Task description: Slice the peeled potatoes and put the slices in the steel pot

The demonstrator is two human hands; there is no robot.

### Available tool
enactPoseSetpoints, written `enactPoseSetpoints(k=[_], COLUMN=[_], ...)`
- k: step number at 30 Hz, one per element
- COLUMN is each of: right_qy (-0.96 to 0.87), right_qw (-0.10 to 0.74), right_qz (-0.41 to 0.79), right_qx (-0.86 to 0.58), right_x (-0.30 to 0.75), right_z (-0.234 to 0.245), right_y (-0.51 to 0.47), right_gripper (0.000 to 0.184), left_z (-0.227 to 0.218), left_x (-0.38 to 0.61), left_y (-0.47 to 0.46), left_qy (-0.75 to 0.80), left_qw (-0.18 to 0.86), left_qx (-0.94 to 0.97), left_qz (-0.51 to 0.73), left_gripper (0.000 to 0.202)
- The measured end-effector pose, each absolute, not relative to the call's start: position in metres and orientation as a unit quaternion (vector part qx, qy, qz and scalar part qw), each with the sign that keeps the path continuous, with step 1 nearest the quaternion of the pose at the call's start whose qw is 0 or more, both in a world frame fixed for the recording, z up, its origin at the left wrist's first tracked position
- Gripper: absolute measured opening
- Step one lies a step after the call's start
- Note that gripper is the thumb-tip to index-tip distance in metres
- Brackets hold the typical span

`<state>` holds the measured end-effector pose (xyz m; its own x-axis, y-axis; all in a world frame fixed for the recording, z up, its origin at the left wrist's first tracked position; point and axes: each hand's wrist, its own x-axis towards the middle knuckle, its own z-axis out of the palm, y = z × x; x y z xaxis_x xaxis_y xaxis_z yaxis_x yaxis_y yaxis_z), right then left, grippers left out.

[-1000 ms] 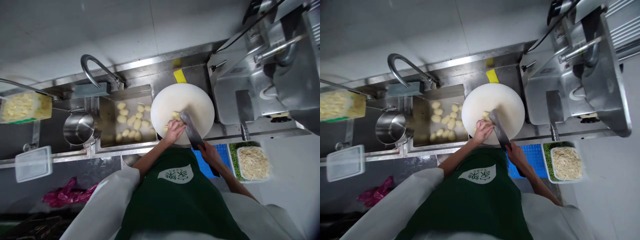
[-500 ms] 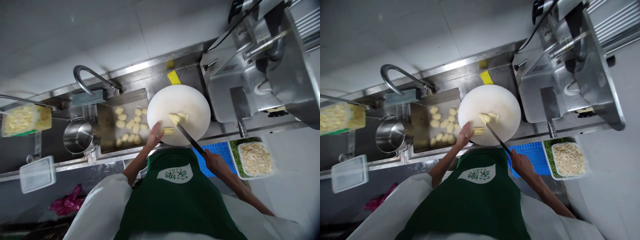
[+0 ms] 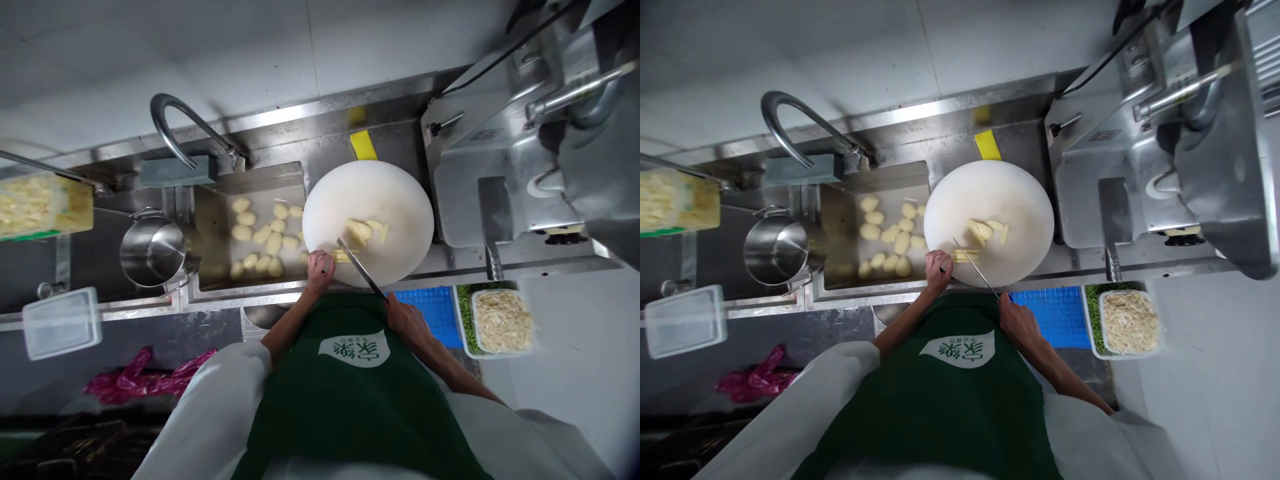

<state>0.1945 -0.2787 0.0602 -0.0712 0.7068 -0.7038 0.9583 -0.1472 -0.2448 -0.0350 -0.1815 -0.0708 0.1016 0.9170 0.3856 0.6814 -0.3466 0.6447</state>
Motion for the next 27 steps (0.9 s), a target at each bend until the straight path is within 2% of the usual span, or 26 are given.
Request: enactPoseSetpoints(k=[7,15,20,24,27], right_qy=[0.613,0.6,0.591,0.431,0.342], right_qw=[0.186,0.182,0.032,-0.099,-0.187], right_qz=[-0.387,-0.402,-0.406,-0.484,-0.512], right_qx=[0.663,0.666,0.697,0.755,0.766], right_x=[0.185,0.178,0.211,0.25,0.282], right_z=[0.058,0.041,0.05,0.046,0.028], right_y=[-0.278,-0.271,-0.275,-0.272,-0.27], right_gripper=[0.027,0.022,0.022,0.031,0.037], left_z=[-0.08,-0.081,-0.085,-0.077,-0.063], left_x=[-0.025,-0.033,-0.042,-0.038,-0.025], left_y=[-0.165,-0.164,-0.158,-0.146,-0.136], left_qy=[0.509,0.491,0.462,0.446,0.441], left_qw=[0.219,0.249,0.274,0.291,0.288], left_qx=[0.768,0.778,0.802,0.809,0.816], left_qz=[0.322,0.304,0.262,0.249,0.236], left_gripper=[0.021,0.023,0.034,0.04,0.059])
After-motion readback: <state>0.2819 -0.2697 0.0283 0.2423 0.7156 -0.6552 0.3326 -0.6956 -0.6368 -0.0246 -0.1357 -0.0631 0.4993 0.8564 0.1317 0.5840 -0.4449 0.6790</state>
